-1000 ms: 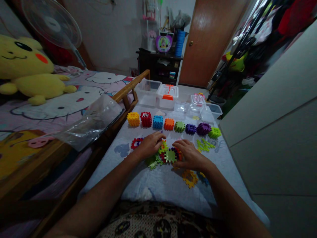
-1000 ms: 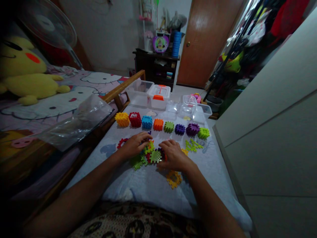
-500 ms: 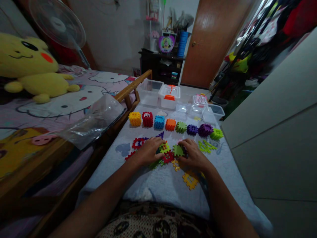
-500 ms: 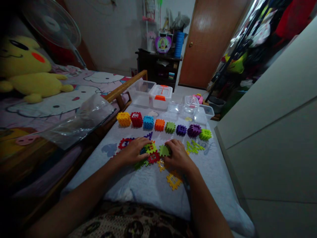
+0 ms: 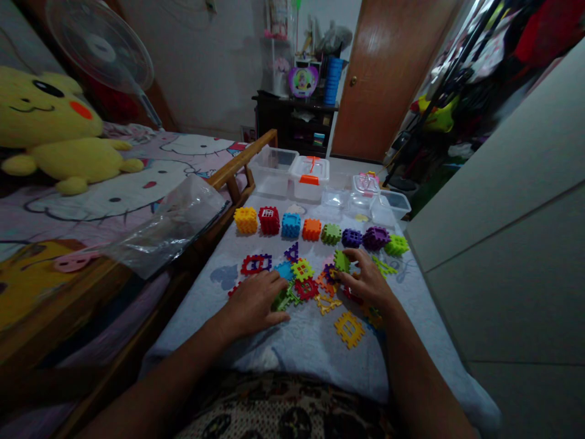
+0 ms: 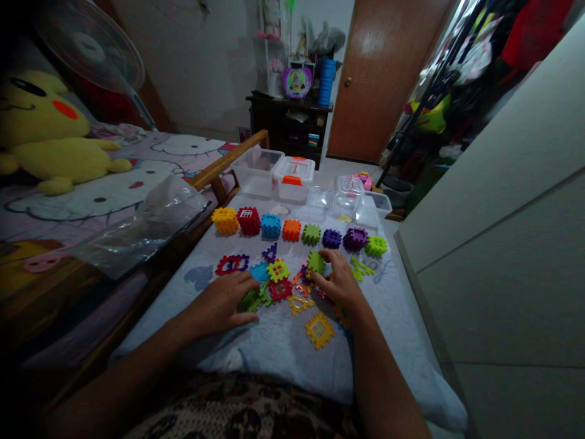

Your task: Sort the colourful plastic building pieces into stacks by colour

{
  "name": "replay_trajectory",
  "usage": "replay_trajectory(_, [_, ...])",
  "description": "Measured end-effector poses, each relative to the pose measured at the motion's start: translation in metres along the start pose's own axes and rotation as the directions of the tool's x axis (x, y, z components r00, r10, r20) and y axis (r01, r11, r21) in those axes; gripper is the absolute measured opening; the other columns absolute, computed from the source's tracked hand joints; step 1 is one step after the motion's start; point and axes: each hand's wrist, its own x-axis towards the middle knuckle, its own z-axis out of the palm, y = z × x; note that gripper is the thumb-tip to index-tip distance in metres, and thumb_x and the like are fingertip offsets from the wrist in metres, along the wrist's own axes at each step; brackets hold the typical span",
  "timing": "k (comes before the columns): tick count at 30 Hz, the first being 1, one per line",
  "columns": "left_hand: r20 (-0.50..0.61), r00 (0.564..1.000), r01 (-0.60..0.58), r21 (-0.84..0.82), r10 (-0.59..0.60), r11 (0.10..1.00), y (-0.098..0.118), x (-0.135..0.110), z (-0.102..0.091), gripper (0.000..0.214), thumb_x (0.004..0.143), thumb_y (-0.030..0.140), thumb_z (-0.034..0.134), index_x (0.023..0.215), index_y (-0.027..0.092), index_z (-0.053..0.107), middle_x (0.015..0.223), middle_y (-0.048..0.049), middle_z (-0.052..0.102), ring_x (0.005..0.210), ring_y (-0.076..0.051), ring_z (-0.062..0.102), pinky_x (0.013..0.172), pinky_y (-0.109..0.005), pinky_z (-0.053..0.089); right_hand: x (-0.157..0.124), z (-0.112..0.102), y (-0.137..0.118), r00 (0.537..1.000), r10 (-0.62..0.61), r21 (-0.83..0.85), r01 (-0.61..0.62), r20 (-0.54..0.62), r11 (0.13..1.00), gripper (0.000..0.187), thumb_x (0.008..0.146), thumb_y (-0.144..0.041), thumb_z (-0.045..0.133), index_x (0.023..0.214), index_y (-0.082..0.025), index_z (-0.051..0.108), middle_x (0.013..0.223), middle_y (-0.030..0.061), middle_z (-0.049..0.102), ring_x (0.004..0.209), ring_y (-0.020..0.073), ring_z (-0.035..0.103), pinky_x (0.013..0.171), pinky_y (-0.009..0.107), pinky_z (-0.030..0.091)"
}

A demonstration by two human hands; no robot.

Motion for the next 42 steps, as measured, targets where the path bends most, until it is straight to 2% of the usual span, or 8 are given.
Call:
replay_trajectory(5, [-0.041, 0.999, -0.003, 0.005, 0.003, 1.0, 0.001, -0.001, 0.011, 0.031, 0.074, 0.035, 0.074, 0.098, 0.022, 0.059, 0.101, -0.0078, 0.062, 0.093, -0.028, 0.055, 0.081, -0.039, 0.047, -0.001, 0.008, -0.002, 0.995, -0.099, -0.132, 0.101, 0.025, 0.986, 0.047, 0.079, -0.034, 0.065, 0.123, -0.021, 0.054, 0.121, 0.0116, 0.057, 0.113, 0.0291, 0.052, 0.096, 0.048, 0.045])
replay_trajectory(9, [-0.069, 0.997, -0.018, -0.038, 0.016, 0.999, 0.002, 0.001, 0.016, 0.022, 0.076, 0.022, 0.065, 0.097, 0.023, 0.059, 0.096, -0.0074, 0.064, 0.09, -0.027, 0.057, 0.08, -0.039, 0.047, -0.001, 0.012, -0.007, 0.987, -0.139, -0.22, 0.154, 0.079, 0.963, 0.048, 0.077, -0.028, 0.067, 0.124, -0.021, 0.057, 0.114, 0.0115, 0.06, 0.107, 0.0297, 0.053, 0.095, 0.048, 0.044])
replay_trajectory(12, [-0.072, 0.997, -0.036, -0.078, 0.03, 0.996, 0.004, -0.001, 0.013, 0.033, 0.075, 0.013, 0.057, 0.106, 0.023, 0.059, 0.097, -0.0089, 0.067, 0.089, -0.028, 0.06, 0.08, -0.041, 0.047, -0.001, 0.013, -0.009, 0.985, -0.145, -0.24, 0.163, 0.09, 0.957, 0.047, 0.078, -0.028, 0.066, 0.123, -0.022, 0.059, 0.112, 0.0116, 0.06, 0.105, 0.03, 0.052, 0.093, 0.048, 0.044])
replay_trajectory(22, [-0.165, 0.984, -0.089, -0.165, 0.061, 0.982, -0.007, 0.002, -0.031, 0.029, 0.079, 0.011, 0.05, 0.102, 0.022, 0.062, 0.097, -0.0062, 0.069, 0.091, -0.022, 0.064, 0.084, -0.037, 0.049, -0.003, 0.015, -0.009, 0.983, -0.138, -0.265, 0.165, 0.119, 0.95, 0.052, 0.075, -0.03, 0.066, 0.125, -0.02, 0.057, 0.115, 0.0127, 0.056, 0.108, 0.031, 0.049, 0.097, 0.049, 0.042])
replay_trajectory(26, [-0.188, 0.982, -0.094, -0.348, 0.029, 0.933, 0.0, 0.021, -0.044, 0.024, 0.084, 0.014, 0.049, 0.1, 0.022, 0.064, 0.099, -0.004, 0.071, 0.089, -0.019, 0.065, 0.081, -0.032, 0.05, -0.003, 0.014, -0.012, 0.983, -0.136, -0.255, 0.164, 0.124, 0.953, 0.046, 0.078, -0.036, 0.066, 0.12, -0.02, 0.059, 0.115, 0.0119, 0.056, 0.109, 0.0302, 0.049, 0.098, 0.048, 0.041])
replay_trajectory(33, [-0.106, 0.989, -0.138, -0.371, 0.106, 0.918, 0.022, 0.072, -0.015, 0.022, 0.081, 0.009, 0.052, 0.093, 0.022, 0.065, 0.084, -0.0027, 0.071, 0.077, -0.018, 0.065, 0.073, -0.031, 0.05, -0.002, 0.005, -0.006, 0.986, -0.165, -0.135, 0.16, -0.03, 0.978, 0.041, 0.08, -0.033, 0.064, 0.119, -0.024, 0.056, 0.119, 0.0102, 0.054, 0.113, 0.0294, 0.05, 0.098, 0.048, 0.042])
replay_trajectory(37, [-0.184, 0.974, -0.178, -0.237, 0.136, 0.955, 0.021, 0.083, 0.003, 0.026, 0.079, 0.006, 0.054, 0.097, 0.02, 0.064, 0.098, -0.008, 0.07, 0.094, -0.023, 0.063, 0.086, -0.037, 0.05, -0.002, 0.005, -0.008, 0.983, -0.174, -0.103, 0.167, -0.065, 0.981, 0.041, 0.081, -0.034, 0.064, 0.119, -0.023, 0.054, 0.118, 0.0102, 0.053, 0.114, 0.0289, 0.05, 0.098, 0.047, 0.043])
replay_trajectory(42, [-0.327, 0.944, -0.118, -0.234, 0.036, 0.965, -0.005, 0.078, -0.001, 0.023, 0.081, 0.009, 0.055, 0.1, 0.019, 0.062, 0.111, -0.0081, 0.067, 0.108, -0.024, 0.059, 0.099, -0.041, 0.046, 0.0, 0.018, -0.021, 0.982, -0.188, -0.167, 0.181, -0.026, 0.969, 0.043, 0.075, -0.031, 0.069, 0.115, -0.022, 0.056, 0.112, 0.0104, 0.055, 0.109, 0.0296, 0.05, 0.096, 0.046, 0.041])
